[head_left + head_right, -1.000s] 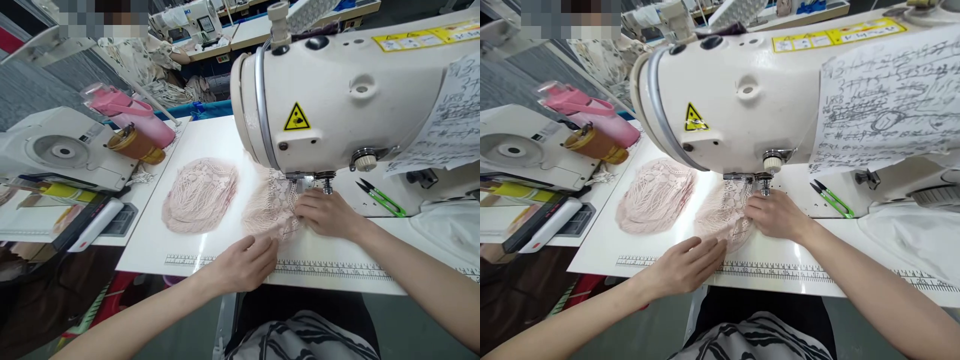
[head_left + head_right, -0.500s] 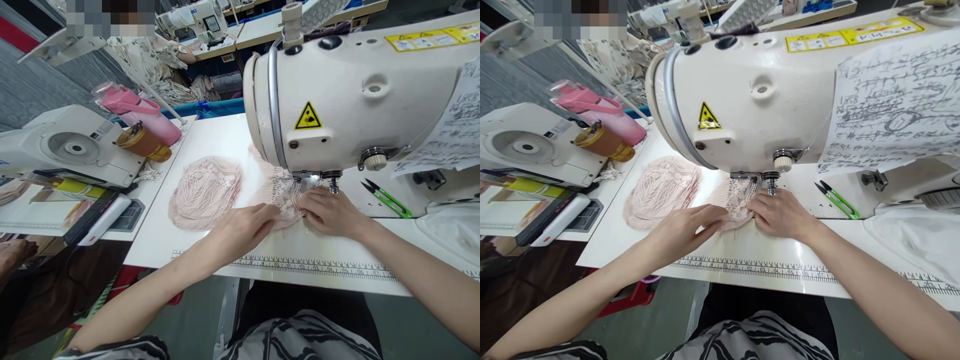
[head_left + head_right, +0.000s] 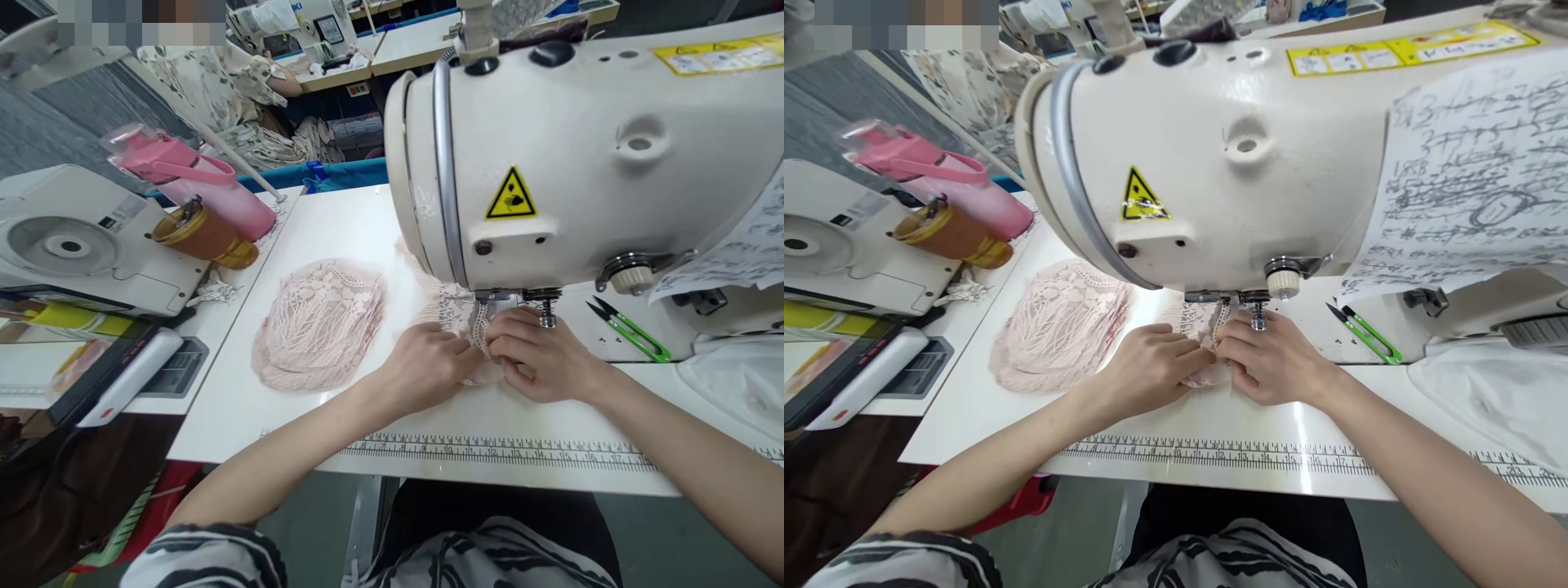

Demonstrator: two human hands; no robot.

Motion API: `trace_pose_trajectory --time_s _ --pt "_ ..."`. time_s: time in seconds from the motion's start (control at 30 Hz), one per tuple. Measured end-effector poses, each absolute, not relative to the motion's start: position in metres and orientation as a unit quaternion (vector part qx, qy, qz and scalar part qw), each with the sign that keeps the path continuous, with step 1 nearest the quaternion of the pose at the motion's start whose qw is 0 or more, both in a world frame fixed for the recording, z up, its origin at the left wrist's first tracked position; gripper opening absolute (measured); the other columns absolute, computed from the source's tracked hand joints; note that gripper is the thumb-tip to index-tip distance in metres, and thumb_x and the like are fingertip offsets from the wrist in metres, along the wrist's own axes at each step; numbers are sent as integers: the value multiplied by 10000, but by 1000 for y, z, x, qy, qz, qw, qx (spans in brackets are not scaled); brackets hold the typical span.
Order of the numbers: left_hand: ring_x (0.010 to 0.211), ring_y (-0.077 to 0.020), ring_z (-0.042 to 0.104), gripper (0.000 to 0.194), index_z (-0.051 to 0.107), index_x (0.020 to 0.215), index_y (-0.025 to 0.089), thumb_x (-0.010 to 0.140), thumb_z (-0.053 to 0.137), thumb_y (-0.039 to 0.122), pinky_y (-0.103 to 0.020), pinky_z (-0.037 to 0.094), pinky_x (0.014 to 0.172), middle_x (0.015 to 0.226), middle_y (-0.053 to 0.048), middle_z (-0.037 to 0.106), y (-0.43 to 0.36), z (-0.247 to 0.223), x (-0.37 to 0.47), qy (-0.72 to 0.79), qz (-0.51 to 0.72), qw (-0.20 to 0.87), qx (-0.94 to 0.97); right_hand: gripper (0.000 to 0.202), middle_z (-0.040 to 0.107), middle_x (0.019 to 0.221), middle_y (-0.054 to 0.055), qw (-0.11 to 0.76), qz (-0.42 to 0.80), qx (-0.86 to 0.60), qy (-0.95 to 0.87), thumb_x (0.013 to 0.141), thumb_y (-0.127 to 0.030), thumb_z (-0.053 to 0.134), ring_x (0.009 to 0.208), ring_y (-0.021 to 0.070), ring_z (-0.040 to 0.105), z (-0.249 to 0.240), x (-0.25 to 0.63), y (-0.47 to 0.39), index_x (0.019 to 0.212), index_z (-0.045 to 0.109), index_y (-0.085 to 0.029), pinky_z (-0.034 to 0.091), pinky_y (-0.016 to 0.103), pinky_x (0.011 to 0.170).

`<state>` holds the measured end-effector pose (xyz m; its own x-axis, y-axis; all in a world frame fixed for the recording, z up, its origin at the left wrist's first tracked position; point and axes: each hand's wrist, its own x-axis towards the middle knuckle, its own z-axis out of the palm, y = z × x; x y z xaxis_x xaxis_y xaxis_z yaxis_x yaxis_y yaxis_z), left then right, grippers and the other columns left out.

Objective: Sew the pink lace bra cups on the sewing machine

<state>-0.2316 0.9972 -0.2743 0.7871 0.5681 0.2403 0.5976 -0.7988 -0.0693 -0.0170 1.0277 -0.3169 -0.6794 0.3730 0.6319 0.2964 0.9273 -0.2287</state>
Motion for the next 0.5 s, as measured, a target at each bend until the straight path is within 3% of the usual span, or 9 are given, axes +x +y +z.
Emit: trace_pose_trajectory --time_s 0.13,0.23,0.4,0.5 --pt "455 -106 418 250 570 714 178 871 454 22 -269 276 480 511 50 495 999 -285 -231 -282 -153 139 -937 272 626 1045 66 293 103 -190 -931 721 -70 403 1014 206 535 -316 -17 1030 940 522 -180 413 310 680" --pt "456 -100 407 216 571 723 173 908 504 82 -269 264 478 508 54 482 997 -290 -234 -290 -177 128 -932 222 610 1107 82 266 109 -196 -938 792 -87 433 1090 227 514 -319 -18 1031 968 528 -184 450 368 810" --pt "461 -99 397 256 545 677 175 927 536 123 -270 271 470 517 48 489 995 -293 -236 -306 -194 119 -924 172 654 1000 25 231 73 -190 -952 942 -150 450 976 177 566 -326 -15 1032 930 599 -234 478 375 857" --pt "549 -111 525 249 551 680 177 921 541 114 -267 373 525 614 23 603 997 -295 -238 -305 -208 142 -918 206 674 931 17 223 78 -216 -947 969 -190 455 906 160 596 -329 -12 1029 922 647 -249 510 336 819"
